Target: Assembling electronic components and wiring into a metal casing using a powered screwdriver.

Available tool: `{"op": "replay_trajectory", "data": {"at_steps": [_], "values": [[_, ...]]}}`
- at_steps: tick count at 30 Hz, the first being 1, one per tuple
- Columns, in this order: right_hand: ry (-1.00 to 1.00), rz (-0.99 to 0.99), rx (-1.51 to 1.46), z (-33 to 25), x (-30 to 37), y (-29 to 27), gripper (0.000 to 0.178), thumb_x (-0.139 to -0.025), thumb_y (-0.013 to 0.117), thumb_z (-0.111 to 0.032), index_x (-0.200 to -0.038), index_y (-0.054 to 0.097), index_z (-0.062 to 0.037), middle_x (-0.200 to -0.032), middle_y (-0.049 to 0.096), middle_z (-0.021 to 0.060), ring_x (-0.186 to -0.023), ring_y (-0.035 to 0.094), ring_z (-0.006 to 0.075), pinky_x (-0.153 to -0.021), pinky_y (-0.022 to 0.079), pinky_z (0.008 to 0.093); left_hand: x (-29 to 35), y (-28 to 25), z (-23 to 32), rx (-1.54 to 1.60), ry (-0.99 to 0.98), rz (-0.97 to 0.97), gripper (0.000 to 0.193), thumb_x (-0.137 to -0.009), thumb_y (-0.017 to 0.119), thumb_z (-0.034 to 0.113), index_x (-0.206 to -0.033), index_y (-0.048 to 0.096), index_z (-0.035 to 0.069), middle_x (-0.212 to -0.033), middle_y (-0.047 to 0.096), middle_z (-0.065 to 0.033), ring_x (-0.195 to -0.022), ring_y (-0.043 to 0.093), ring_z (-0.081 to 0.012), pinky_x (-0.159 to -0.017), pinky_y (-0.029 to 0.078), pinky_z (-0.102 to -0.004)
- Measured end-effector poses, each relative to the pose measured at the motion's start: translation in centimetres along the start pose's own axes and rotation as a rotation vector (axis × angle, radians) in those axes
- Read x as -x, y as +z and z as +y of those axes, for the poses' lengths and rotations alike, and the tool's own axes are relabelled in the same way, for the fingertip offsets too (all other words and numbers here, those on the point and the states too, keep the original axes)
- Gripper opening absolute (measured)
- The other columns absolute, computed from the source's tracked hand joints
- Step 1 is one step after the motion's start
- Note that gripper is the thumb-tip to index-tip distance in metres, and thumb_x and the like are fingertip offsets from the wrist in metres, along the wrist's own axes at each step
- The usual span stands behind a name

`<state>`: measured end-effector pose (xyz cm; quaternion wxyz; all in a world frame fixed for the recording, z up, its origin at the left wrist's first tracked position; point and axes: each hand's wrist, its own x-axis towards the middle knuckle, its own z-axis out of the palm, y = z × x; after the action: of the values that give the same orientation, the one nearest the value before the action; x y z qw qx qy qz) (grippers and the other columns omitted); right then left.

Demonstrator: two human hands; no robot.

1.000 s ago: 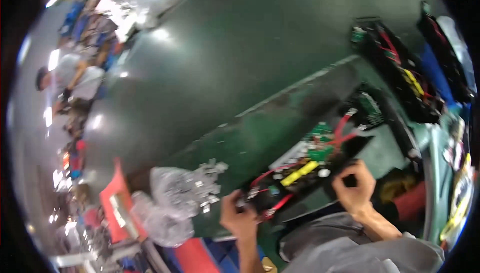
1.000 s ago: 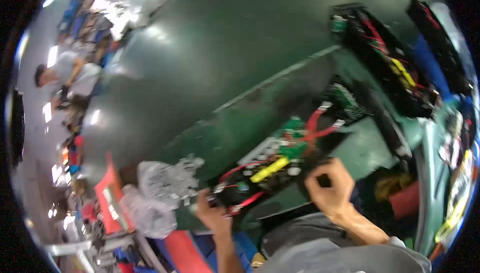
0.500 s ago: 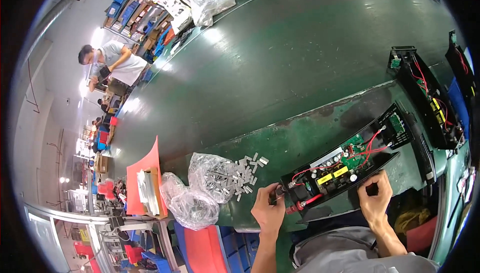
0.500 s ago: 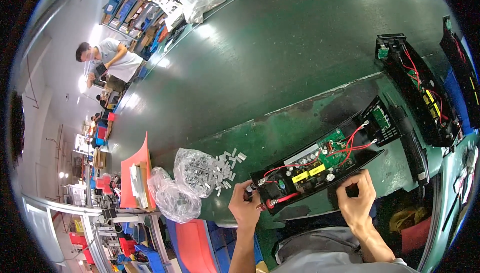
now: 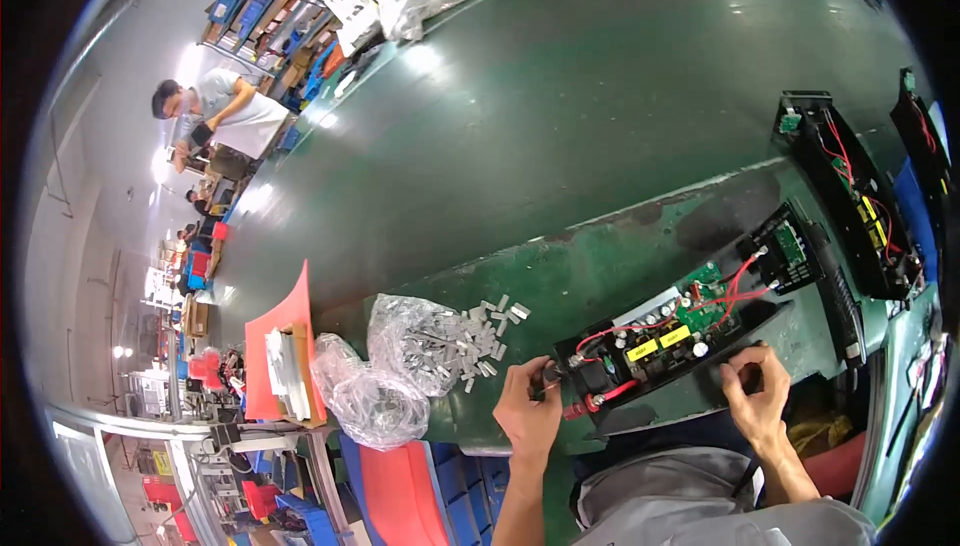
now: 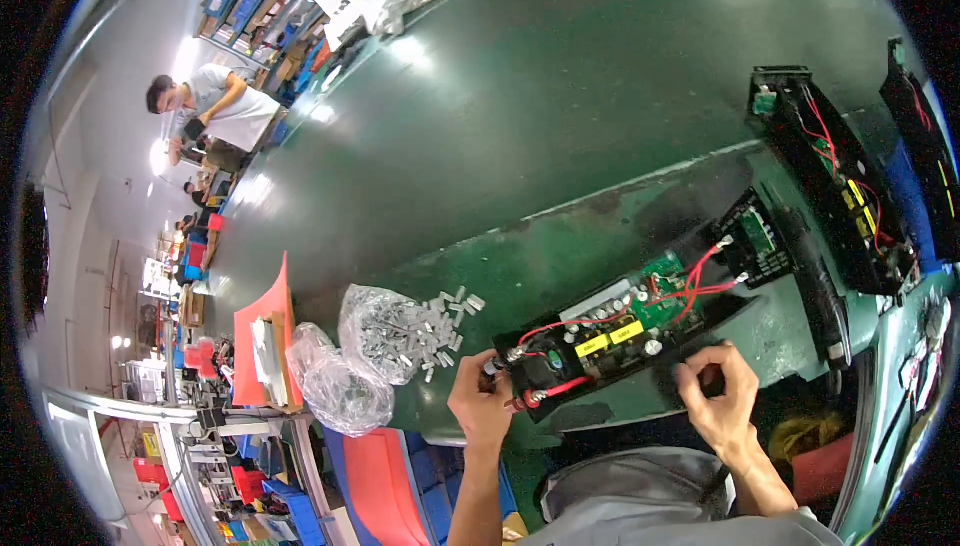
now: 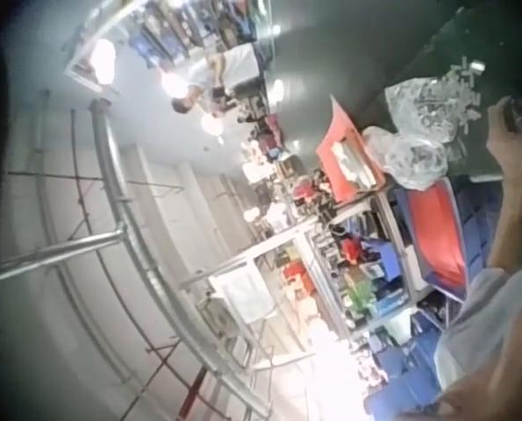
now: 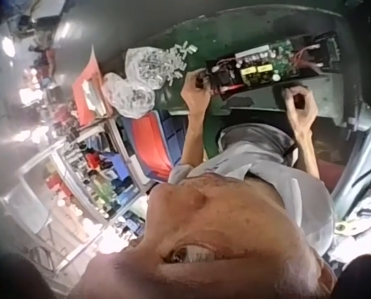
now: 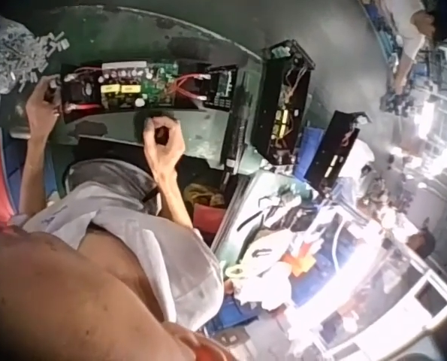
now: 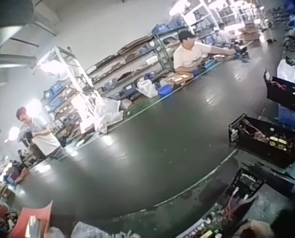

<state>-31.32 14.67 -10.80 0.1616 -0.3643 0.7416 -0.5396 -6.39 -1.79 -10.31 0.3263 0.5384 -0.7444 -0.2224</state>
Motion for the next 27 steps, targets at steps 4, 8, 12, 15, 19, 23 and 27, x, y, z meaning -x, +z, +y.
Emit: {"op": "replay_trajectory", "data": {"at_steps": [4, 8, 12, 15, 19, 23, 27], "values": [[-0.127, -0.166, -0.015, -0.7, -1.2, 0.3, 0.014, -0.08, 0.081, -0.011, -0.084, 0.068, -0.0073, -0.071, 0.065, 0.0064, -0.059, 0.061, 0.0199, -0.057, 0.05, 0.035, -0.5, 0.2, 0.3, -0.054, -0.054, -0.024, 0.035, -0.074, 0.06, -0.006, -0.108, 0.066, -0.001, -0.086, 0.063, -0.0124, -0.076, 0.061, -0.0209, -0.072, 0.051, -0.0329], [-0.27, -0.247, -0.094, -0.2, -1.5, -0.1, 0.014, -0.09, 0.074, -0.012, -0.081, 0.067, -0.0045, -0.069, 0.061, 0.0101, -0.059, 0.061, 0.0281, -0.053, 0.046, 0.0405, 0.5, -1.0, -3.3, 0.083, 0.02, 0.014, 0.021, -0.086, 0.06, 0.005, -0.105, 0.064, -0.005, -0.09, 0.062, -0.0122, -0.078, 0.058, -0.023, -0.075, 0.049, -0.0367], [-0.234, -0.207, -0.08, 1.1, -1.5, -0.8, 0.019, -0.092, 0.073, -0.012, -0.077, 0.063, -0.0043, -0.066, 0.057, 0.0088, -0.053, 0.056, 0.0274, -0.05, 0.043, 0.0401, 0.3, -1.9, -4.3, -0.22, -0.017, 0.223, 0.028, -0.102, 0.059, 0.015, -0.116, 0.063, -0.009, -0.109, 0.071, -0.0188, -0.095, 0.066, -0.0237, -0.088, 0.053, -0.0374], [-0.257, -0.21, -0.055, 1.2, -1.0, -0.4, 0.024, -0.091, 0.073, -0.012, -0.073, 0.059, -0.0054, -0.063, 0.054, 0.0062, -0.049, 0.053, 0.0255, -0.047, 0.041, 0.0392, -1.8, -4.5, -2.4, -0.451, -0.05, 0.409, 0.027, -0.099, 0.066, 0.023, -0.097, 0.073, -0.003, -0.079, 0.07, -0.0189, -0.071, 0.066, -0.0311, -0.065, 0.052, -0.0409], [-0.384, -0.166, 0.053, 1.3, -1.0, 0.0, 0.026, -0.087, 0.077, -0.012, -0.07, 0.057, -0.0079, -0.061, 0.05, 0.004, -0.048, 0.053, 0.0226, -0.043, 0.041, 0.0373, -3.7, -6.6, -4.1, -0.635, -0.073, 0.221, 0.03, -0.094, 0.072, 0.02, -0.112, 0.072, -0.004, -0.098, 0.072, -0.0228, -0.086, 0.069, -0.0341, -0.076, 0.056, -0.0406], [-0.425, -0.132, 0.04, 1.3, -1.2, 0.3, 0.028, -0.086, 0.076, -0.012, -0.069, 0.055, -0.0078, -0.061, 0.046, 0.0034, -0.048, 0.052, 0.0217, -0.043, 0.04, 0.037, -4.3, -7.1, -5.6, -0.72, 0.002, 0.132, 0.035, -0.092, 0.075, 0.022, -0.113, 0.071, -0.005, -0.096, 0.072, -0.0228, -0.083, 0.069, -0.0341, -0.075, 0.056, -0.0394], [-0.434, -0.138, 0.013, 1.5, -1.3, 0.3, 0.027, -0.086, 0.076, -0.012, -0.069, 0.055, -0.008, -0.061, 0.044, 0.0035, -0.049, 0.051, 0.0211, -0.043, 0.04, 0.0369, -5.3, -8.7, -8.9, -0.682, -0.105, 0.094, 0.032, -0.096, 0.069, 0.02, -0.113, 0.068, -0.007, -0.105, 0.071, -0.0194, -0.09, 0.069, -0.0292, -0.08, 0.054, -0.0369]]}}
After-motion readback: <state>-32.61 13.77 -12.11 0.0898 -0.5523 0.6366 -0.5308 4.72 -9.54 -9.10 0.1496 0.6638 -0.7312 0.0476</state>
